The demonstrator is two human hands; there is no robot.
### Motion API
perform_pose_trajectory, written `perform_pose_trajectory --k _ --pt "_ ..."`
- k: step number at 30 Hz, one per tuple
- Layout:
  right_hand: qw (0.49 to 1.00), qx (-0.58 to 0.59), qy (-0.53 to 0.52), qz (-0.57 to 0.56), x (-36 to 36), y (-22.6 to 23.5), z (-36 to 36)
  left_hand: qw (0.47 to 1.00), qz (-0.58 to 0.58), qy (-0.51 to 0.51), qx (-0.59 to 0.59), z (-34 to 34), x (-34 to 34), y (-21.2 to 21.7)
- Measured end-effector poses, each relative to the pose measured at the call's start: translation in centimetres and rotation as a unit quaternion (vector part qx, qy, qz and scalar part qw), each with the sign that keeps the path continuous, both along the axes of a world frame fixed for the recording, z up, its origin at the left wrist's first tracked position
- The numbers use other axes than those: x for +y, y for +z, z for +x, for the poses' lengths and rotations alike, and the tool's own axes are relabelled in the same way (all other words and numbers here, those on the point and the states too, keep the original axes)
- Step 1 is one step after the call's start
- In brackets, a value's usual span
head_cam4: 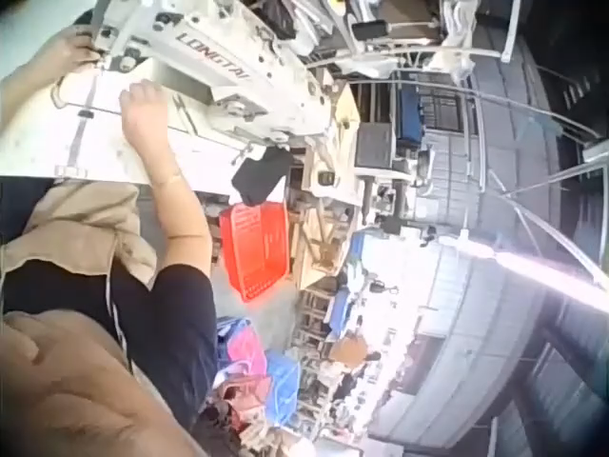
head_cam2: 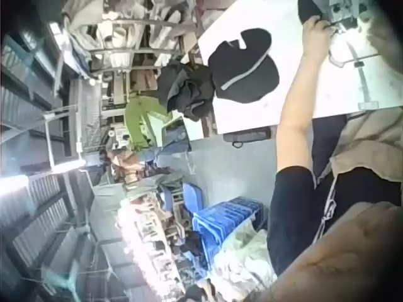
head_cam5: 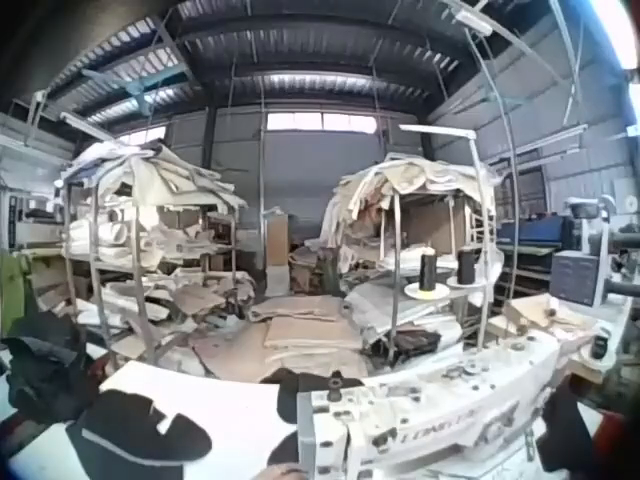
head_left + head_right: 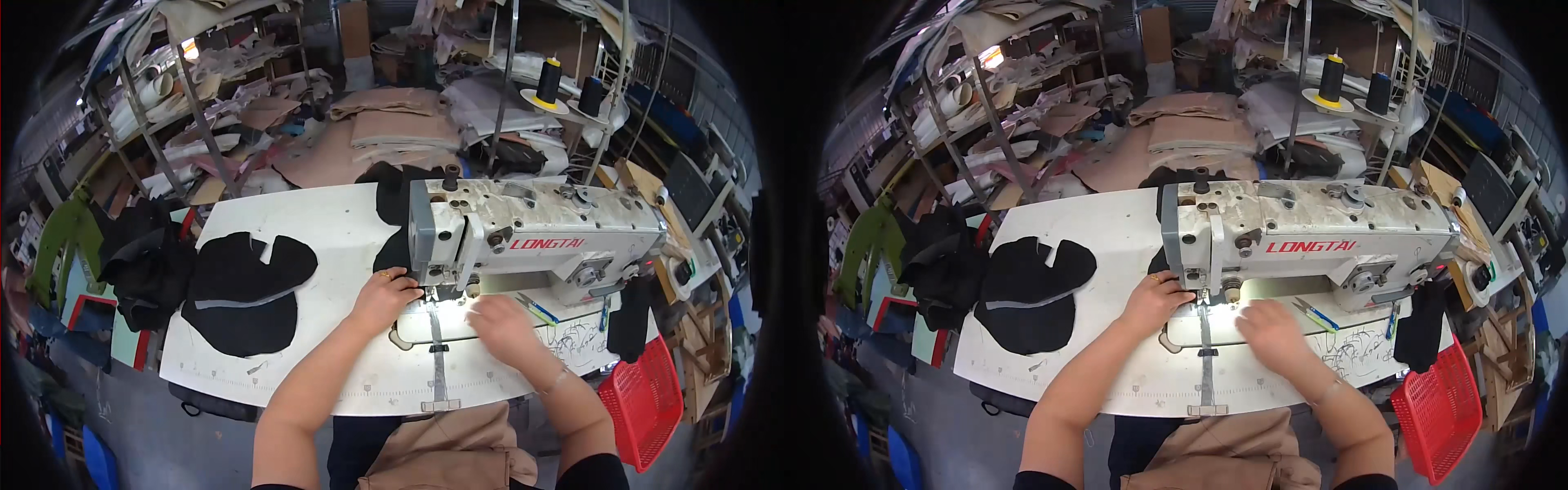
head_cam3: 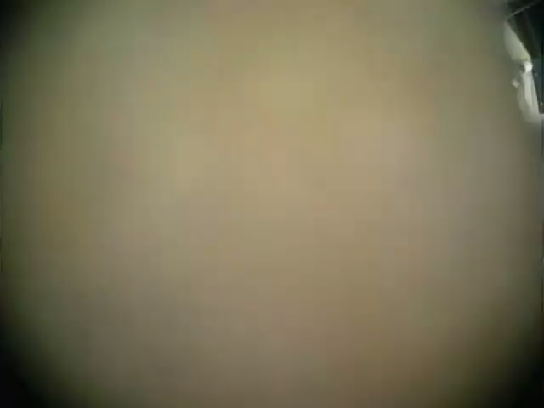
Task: Stitching together black fabric shoe upper components using an industrial sewing machine.
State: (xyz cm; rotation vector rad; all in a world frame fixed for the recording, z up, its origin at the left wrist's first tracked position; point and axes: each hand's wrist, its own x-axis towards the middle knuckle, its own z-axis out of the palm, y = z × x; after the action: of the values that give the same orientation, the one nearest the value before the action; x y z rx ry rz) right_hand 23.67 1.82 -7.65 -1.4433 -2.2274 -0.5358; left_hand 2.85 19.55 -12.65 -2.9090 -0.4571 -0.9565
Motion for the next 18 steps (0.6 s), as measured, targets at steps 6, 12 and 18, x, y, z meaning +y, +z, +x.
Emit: perform_pose_trajectory --k 6,12,18 --pt "0.902 0.174 -0.354 0.175 -8.4 -1.0 10.6 1.0 -0.023 -0.008 -0.011 0.6 0.0 0.1" --pt "0.906 0.151 -0.384 0.089 -9.5 -1.7 11.8 1.0 -0.015 -0.009 -0.018 0.3 0.1 -0.2" --pt "0.888 0.147 -0.435 -0.007 -9.8 -3.5 12.2 0.999 -0.035 -0.017 -0.024 0.1 0.2 0.0"
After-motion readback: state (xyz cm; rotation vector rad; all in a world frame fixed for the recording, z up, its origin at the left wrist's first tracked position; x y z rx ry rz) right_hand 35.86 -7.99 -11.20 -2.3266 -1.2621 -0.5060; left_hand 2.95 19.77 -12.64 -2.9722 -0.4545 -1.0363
